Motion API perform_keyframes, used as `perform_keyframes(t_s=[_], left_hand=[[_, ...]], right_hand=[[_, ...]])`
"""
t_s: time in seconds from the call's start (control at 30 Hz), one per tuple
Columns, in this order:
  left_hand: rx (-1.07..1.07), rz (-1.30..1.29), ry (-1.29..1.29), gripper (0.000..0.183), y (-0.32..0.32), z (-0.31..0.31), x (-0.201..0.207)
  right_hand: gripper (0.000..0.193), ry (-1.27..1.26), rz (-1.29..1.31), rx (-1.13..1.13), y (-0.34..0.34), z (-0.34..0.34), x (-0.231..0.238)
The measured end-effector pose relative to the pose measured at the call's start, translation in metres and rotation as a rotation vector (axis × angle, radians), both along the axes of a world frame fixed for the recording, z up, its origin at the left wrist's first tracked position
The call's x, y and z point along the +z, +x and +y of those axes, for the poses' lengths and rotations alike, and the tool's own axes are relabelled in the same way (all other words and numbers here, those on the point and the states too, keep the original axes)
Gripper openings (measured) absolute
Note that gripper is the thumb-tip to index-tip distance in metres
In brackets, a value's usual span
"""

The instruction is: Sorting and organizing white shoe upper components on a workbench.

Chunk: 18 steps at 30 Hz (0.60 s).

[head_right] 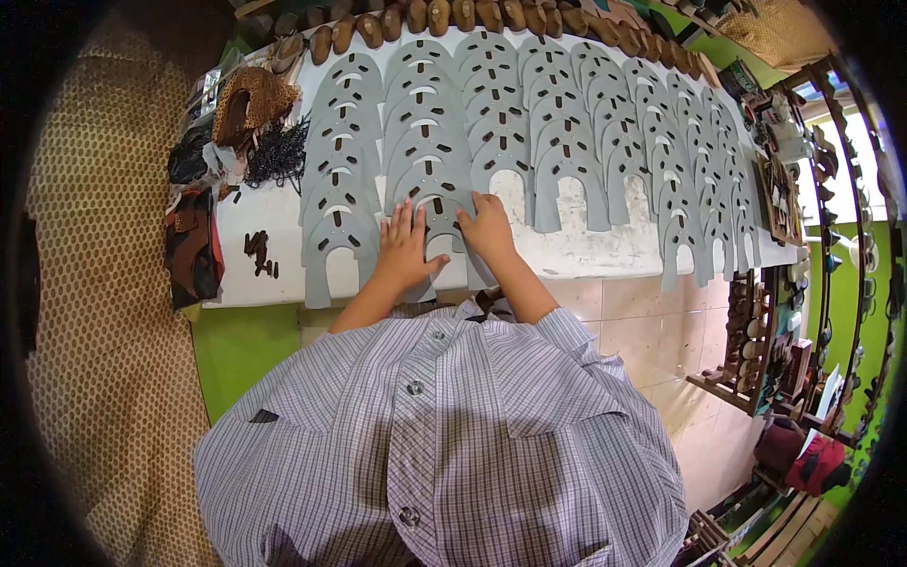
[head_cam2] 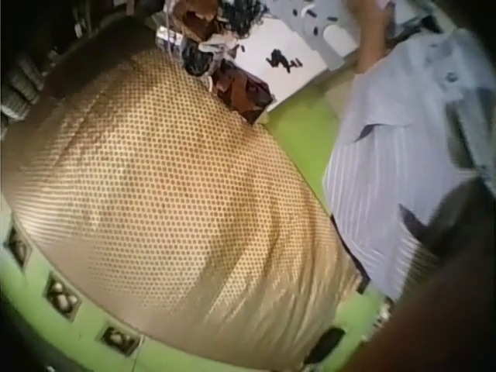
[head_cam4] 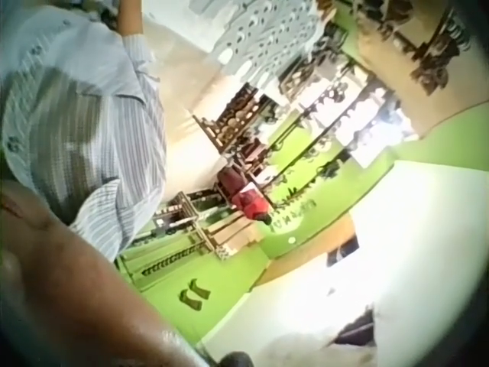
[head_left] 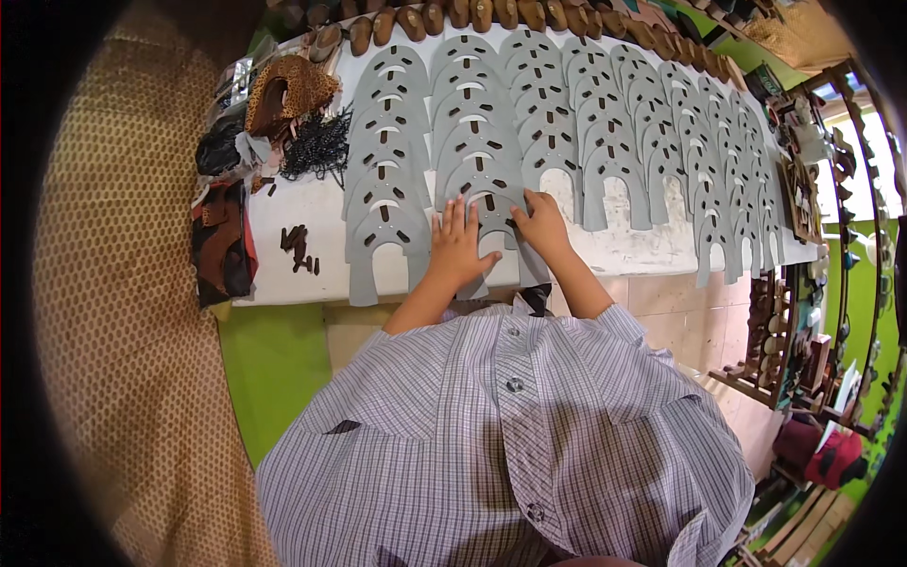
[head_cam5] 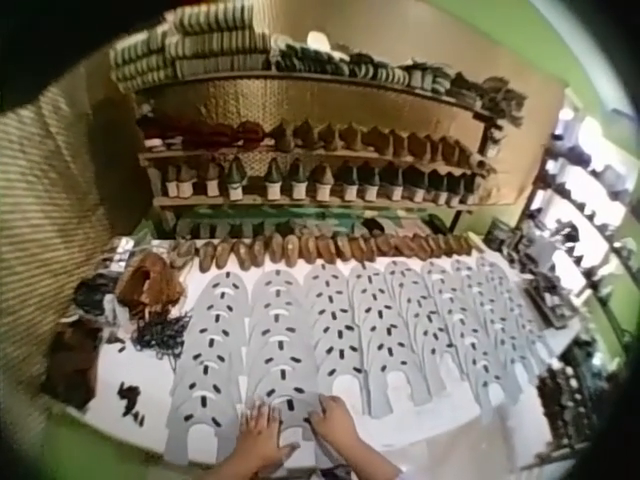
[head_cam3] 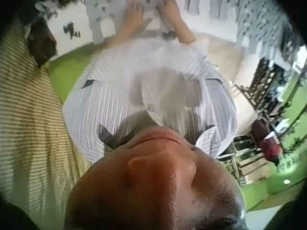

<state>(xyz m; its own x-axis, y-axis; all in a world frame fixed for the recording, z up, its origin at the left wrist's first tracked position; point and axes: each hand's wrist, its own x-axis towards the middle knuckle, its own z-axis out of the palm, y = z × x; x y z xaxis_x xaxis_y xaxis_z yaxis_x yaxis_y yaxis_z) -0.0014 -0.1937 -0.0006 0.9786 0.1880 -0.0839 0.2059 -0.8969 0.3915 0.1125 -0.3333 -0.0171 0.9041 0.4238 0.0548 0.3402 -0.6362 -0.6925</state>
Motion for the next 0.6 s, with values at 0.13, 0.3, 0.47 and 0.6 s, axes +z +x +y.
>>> perform_keyframes(t_s=[0.13, 0.3, 0.47, 0.6], left_hand=[[-0.018, 0.077, 0.030, 0.088, 0.002, 0.007, -0.003], [-0.021, 0.077, 0.073, 0.077, 0.000, 0.013, -0.004], [-0.004, 0.106, 0.075, 0.078, 0.009, 0.000, 0.017], [-0.023, 0.019, -0.034, 0.072, 0.029, -0.029, 0.022]], right_hand=[[0.046, 0.014, 0.008, 0.056, -0.003, -0.002, 0.009], [0.042, 0.124, 0.186, 0.087, -0.005, -0.011, 0.018], [0.035, 0.132, -0.058, -0.013, 0.031, -0.054, 0.020], [0.043, -0.095, -0.297, -0.254, 0.082, -0.126, 0.013]])
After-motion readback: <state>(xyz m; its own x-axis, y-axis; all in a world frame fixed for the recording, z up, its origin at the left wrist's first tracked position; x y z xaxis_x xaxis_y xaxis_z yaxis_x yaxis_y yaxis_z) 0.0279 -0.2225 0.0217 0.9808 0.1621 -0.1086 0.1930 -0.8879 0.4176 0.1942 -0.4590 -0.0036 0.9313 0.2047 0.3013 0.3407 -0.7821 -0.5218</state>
